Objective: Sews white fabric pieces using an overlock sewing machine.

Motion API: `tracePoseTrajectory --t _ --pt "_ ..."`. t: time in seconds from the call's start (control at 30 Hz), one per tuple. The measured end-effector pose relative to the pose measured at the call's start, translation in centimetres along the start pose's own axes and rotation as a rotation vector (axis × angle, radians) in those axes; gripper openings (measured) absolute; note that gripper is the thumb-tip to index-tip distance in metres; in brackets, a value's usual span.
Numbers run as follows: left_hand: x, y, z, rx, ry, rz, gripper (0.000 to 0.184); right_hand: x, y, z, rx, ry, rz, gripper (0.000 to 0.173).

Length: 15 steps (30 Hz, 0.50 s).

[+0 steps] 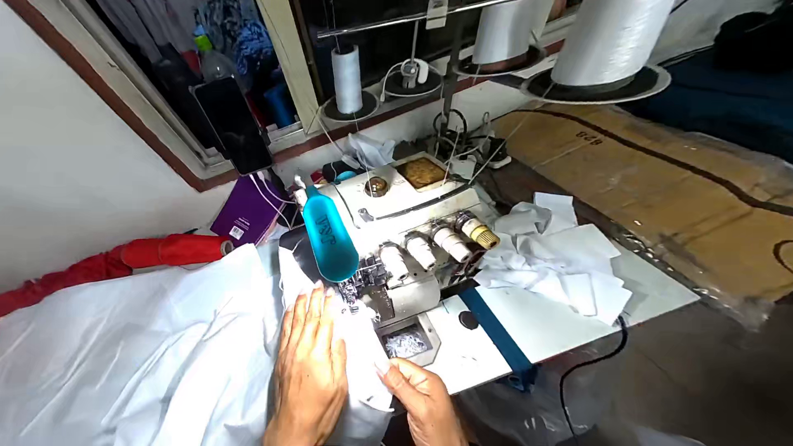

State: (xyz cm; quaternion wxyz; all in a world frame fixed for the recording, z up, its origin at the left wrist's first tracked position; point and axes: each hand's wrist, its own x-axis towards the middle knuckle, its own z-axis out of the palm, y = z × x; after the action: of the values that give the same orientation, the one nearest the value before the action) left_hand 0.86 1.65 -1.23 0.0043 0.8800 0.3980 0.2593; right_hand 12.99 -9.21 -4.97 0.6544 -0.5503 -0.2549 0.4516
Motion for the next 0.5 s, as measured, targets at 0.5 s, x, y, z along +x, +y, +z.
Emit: tracePoseTrajectory --t 0.5 --pt "-2.4 1.8 -1.8 -0.111 0.208 0.136 0.021 3.4 -3.5 0.6 -0.547 0.092 0.091 0.045"
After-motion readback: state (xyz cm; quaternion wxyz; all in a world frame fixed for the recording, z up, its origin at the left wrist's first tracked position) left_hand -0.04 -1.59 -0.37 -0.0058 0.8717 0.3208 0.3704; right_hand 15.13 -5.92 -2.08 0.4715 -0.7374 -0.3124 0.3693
